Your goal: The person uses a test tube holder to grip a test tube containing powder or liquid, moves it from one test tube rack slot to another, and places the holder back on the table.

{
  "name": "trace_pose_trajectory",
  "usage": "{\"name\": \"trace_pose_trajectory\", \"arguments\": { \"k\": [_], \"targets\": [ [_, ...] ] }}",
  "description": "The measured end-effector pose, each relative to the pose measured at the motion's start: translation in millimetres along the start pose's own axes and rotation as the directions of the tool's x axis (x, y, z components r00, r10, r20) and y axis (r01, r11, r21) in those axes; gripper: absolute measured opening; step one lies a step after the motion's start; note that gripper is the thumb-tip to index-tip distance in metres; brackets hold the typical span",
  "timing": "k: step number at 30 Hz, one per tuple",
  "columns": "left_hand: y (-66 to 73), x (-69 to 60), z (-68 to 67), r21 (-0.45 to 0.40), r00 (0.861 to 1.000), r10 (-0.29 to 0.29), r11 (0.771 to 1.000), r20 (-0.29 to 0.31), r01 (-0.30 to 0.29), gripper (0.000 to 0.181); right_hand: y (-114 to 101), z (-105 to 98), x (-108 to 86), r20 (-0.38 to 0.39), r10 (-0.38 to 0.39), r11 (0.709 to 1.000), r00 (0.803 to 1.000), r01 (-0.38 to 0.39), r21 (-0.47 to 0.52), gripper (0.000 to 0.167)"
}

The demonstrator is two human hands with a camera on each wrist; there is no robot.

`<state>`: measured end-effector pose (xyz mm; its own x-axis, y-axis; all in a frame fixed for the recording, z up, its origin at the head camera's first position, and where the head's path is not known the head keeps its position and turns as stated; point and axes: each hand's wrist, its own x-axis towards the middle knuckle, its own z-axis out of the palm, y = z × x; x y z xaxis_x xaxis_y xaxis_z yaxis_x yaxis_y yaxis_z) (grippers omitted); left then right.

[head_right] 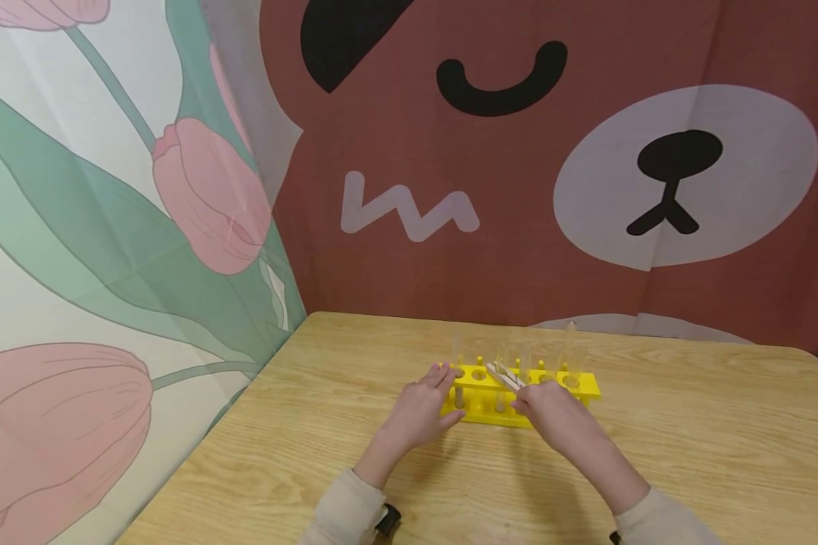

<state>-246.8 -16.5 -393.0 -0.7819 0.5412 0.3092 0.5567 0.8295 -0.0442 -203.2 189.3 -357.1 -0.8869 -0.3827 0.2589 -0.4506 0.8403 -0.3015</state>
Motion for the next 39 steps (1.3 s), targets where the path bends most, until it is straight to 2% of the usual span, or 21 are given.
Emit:
{"name": "trace_pose_trajectory", "arguments": {
  "k": [17, 39],
  "targets": [
    [0.5, -0.7, -1.8, -0.003, 1.0, 0.003, 1.0, 0.008, -0.003, 0.059, -1.7, -2.7, -2.0, -0.047, -0.011, 0.999, 0.999, 0.009, -0.037, 0.007],
    [-0.4, -0.7, 0.3, 0.001, 1.0, 0.0, 1.0, 0.01, 0.0, 0.06, -5.1, -4.5, -1.9, -0.074, 0.006, 0.999, 0.997, -0.01, -0.046, 0.013]
  ]
}}
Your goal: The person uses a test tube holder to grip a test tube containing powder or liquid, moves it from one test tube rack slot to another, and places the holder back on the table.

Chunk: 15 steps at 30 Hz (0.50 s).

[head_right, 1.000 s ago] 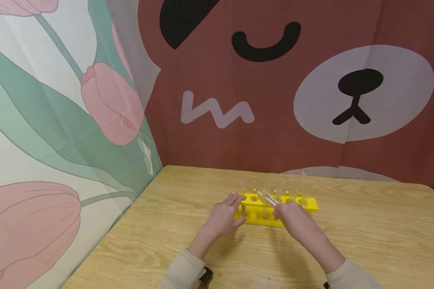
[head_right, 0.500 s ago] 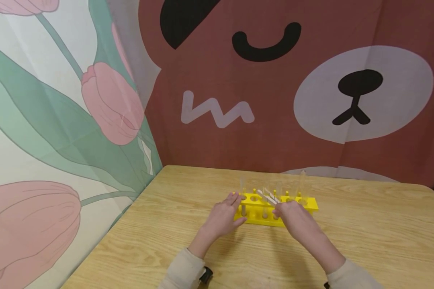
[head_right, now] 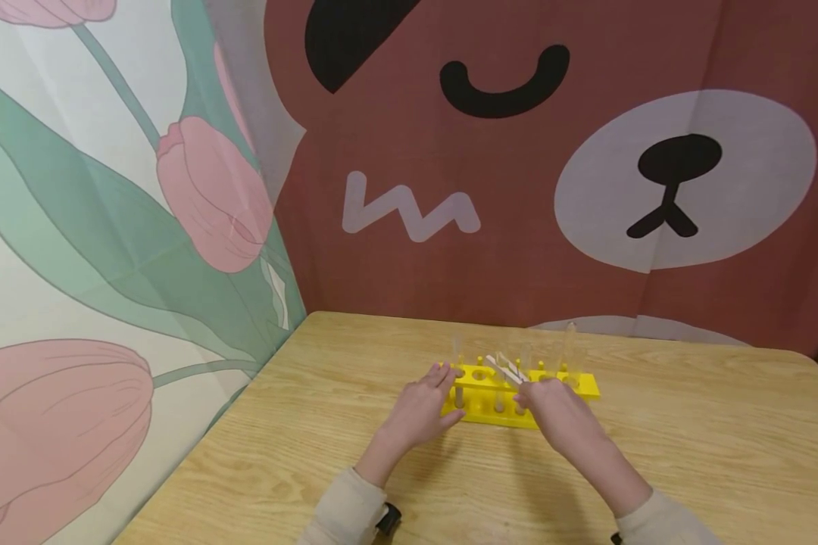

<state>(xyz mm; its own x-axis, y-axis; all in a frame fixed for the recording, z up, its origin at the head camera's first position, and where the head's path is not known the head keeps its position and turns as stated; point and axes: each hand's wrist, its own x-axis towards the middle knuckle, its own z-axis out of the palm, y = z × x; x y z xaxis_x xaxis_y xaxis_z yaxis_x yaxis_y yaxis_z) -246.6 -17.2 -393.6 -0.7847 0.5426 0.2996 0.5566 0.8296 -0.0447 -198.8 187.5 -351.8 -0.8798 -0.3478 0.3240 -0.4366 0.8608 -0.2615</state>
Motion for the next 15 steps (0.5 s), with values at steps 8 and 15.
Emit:
{"name": "trace_pose_trajectory", "arguments": {
  "k": [8, 15],
  "targets": [
    [0.5, 0.3, -1.1, -0.006, 1.0, -0.004, 1.0, 0.007, 0.004, 0.06, 0.5, 0.3, -2.3, -0.042, -0.039, 0.999, 0.998, 0.038, -0.027, 0.01],
    [0.7, 0.6, -0.9, -0.006, 1.0, -0.005, 1.0, 0.004, 0.005, 0.06, 0.9, 0.1, -2.1, -0.059, -0.05, 0.998, 0.997, 0.047, -0.037, 0.012]
  ]
}}
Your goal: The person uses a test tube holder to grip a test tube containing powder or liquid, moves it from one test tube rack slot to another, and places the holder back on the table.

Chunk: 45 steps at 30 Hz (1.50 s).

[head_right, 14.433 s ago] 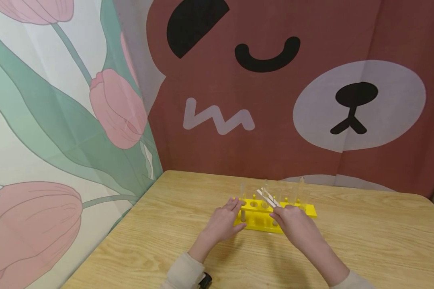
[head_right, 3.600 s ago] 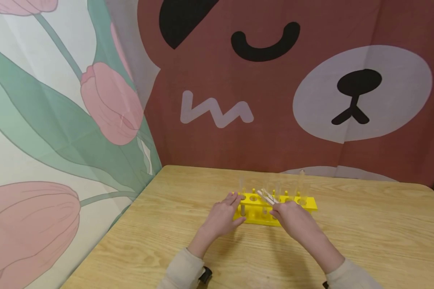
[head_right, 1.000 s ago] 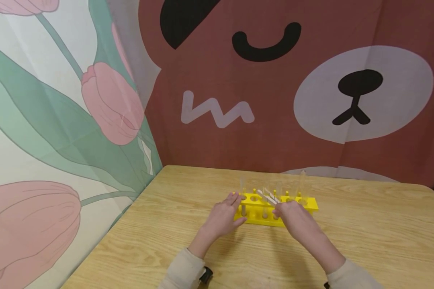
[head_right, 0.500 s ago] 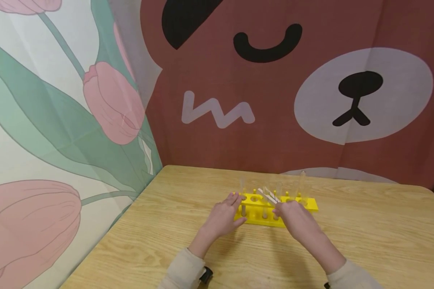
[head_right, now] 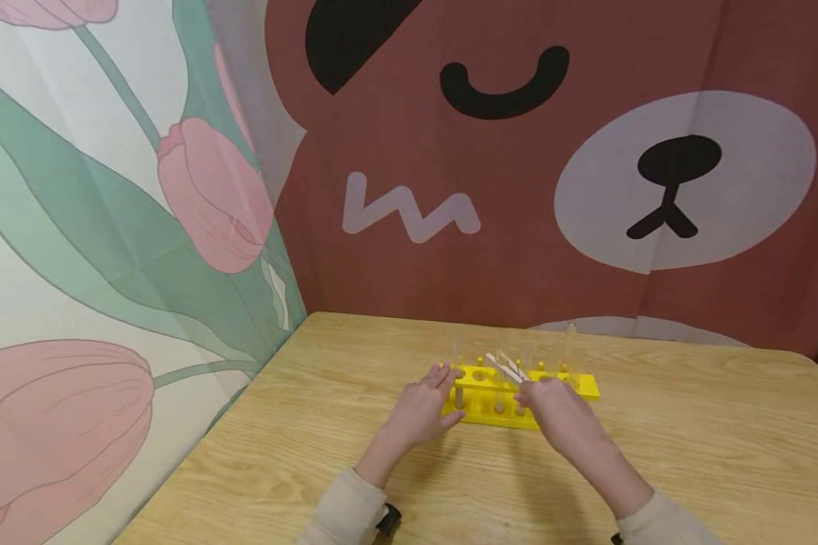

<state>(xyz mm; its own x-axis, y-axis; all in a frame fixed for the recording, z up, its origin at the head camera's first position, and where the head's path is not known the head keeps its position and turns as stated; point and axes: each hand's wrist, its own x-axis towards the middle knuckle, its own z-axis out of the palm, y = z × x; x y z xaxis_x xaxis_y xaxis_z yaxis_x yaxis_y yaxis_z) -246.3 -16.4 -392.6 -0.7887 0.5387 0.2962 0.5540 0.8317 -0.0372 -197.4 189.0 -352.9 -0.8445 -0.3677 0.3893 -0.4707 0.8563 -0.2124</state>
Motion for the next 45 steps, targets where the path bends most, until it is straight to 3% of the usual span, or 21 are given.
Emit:
{"name": "trace_pose_trajectory", "arguments": {
  "k": [29, 45],
  "targets": [
    [-0.1, -1.2, 0.3, 0.0, 1.0, 0.0, 1.0, 0.002, 0.0, 0.061, -3.9, -4.2, -1.2, -0.04, -0.009, 0.999, 0.999, 0.008, -0.033, 0.012],
    [0.0, -2.6, -1.0, 0.005, 1.0, 0.004, 1.0, -0.006, -0.004, 0.061, -6.7, -5.2, -0.3, -0.045, 0.04, 0.998, 0.998, -0.041, -0.041, 0.007]
  ]
}}
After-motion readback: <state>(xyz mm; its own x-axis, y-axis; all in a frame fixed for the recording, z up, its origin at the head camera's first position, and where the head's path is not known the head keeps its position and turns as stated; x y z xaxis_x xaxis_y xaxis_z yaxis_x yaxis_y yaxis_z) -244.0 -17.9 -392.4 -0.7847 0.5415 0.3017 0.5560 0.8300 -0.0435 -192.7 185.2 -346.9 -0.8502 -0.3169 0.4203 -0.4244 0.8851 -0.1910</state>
